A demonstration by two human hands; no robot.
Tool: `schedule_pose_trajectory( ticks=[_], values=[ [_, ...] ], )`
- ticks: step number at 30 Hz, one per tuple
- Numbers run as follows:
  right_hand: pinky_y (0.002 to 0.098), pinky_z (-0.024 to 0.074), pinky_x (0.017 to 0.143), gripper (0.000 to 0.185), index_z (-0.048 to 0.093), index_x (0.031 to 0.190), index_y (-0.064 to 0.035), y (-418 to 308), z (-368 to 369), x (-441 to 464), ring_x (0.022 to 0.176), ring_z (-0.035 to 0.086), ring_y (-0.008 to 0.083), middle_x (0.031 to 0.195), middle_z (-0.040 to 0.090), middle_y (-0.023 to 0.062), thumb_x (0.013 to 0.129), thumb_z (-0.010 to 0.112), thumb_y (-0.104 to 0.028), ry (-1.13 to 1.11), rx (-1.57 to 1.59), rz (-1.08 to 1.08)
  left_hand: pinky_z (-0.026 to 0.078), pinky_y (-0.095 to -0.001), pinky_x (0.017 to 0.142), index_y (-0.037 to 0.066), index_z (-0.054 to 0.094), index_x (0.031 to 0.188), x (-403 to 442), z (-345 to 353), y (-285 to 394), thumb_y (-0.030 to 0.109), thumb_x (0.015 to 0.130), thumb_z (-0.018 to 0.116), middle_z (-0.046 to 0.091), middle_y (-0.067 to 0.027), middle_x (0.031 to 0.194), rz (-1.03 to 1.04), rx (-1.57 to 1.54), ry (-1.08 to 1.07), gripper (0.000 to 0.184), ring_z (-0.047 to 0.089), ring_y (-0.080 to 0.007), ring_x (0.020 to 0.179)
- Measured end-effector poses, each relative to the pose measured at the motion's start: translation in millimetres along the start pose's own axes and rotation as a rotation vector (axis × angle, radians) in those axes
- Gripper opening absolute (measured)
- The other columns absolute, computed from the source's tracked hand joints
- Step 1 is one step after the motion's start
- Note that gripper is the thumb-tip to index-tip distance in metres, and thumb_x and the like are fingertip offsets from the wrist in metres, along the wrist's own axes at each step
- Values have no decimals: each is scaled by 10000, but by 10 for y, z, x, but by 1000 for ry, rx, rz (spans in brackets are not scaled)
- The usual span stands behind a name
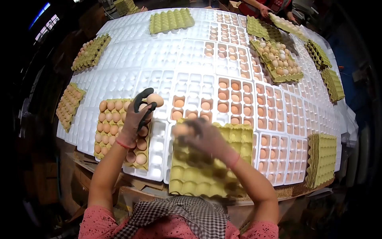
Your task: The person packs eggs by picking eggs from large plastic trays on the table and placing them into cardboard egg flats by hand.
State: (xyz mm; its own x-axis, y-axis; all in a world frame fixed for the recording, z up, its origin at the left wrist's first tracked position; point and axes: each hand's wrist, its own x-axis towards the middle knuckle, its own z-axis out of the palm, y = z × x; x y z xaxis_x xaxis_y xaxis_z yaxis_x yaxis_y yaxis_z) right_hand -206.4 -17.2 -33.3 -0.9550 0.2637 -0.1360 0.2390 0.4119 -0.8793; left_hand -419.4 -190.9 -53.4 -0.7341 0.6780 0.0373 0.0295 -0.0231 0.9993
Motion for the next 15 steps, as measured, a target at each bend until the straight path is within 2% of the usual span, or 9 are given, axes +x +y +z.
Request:
schedule_pose_trajectory(
  ticks=[2,4,6,8,10,11,12,14,15],
  values=[
    [388,520,886,531,601,1228,-74,189,-285,607,967,658,310,1082,653,134,844,698,-428,269,-149,-5,520,-246,795,54,549,1342,419,145,-313,54,864,700,612,-60,1246,147,169,-49,502,611,-124,947],
    [403,505,917,581,573,1279,-86,388,-399,1138,1015,650,317,1103,666,145,844,677,-457,249,-322,150,526,-314,857,97,583,1307,786,322,-476,90,837,721,612,-90,1238,314,681,-60,490,637,-214,1010],
    [441,480,955,589,573,1292,-117,637,-412,1518,1121,620,347,1193,660,160,850,634,-500,139,-536,257,513,-361,906,121,614,1260,1074,473,-543,130,835,716,606,-124,1201,231,915,-88,437,624,-291,1063],
    [438,490,945,551,584,1274,-119,732,-504,1722,1107,627,341,1218,644,166,858,638,-476,37,-623,333,514,-370,889,106,631,1212,1170,625,-550,170,871,682,607,-134,1165,234,864,-10,351,617,-311,1059],
    [451,500,920,495,602,1231,-118,775,-596,1767,1087,636,333,1222,628,170,867,643,-451,265,-496,214,505,-406,872,108,632,1206,1166,778,-514,208,880,670,606,-145,1136,314,620,-35,343,607,-329,1038],
    [467,512,876,450,614,1188,-112,845,-599,1868,1039,651,332,1186,620,168,877,645,-437,428,-494,144,502,-420,841,95,629,1193,1099,872,-498,190,881,651,606,-146,1089,403,677,-99,328,606,-333,1002],
    [462,494,903,427,609,1191,-124,761,-623,1893,1082,623,326,1215,586,142,890,631,-426,463,-488,165,479,-458,873,79,610,1205,997,950,-513,190,866,653,591,-165,1095,540,797,-222,360,584,-350,1025],
    [444,461,963,423,578,1253,-152,1089,-556,2064,1158,566,325,1280,539,126,905,615,-390,430,-774,55,437,-488,952,75,581,1253,880,1081,-751,212,848,660,573,-200,1153,508,1045,-523,434,540,-381,1118],
    [430,430,1004,448,532,1321,-175,1133,-524,2054,1209,518,326,1303,522,126,914,603,-349,303,-923,95,437,-488,952,75,581,1253,828,1107,-735,212,848,660,573,-200,1153,527,1041,-540,434,540,-381,1118]
  ],
)
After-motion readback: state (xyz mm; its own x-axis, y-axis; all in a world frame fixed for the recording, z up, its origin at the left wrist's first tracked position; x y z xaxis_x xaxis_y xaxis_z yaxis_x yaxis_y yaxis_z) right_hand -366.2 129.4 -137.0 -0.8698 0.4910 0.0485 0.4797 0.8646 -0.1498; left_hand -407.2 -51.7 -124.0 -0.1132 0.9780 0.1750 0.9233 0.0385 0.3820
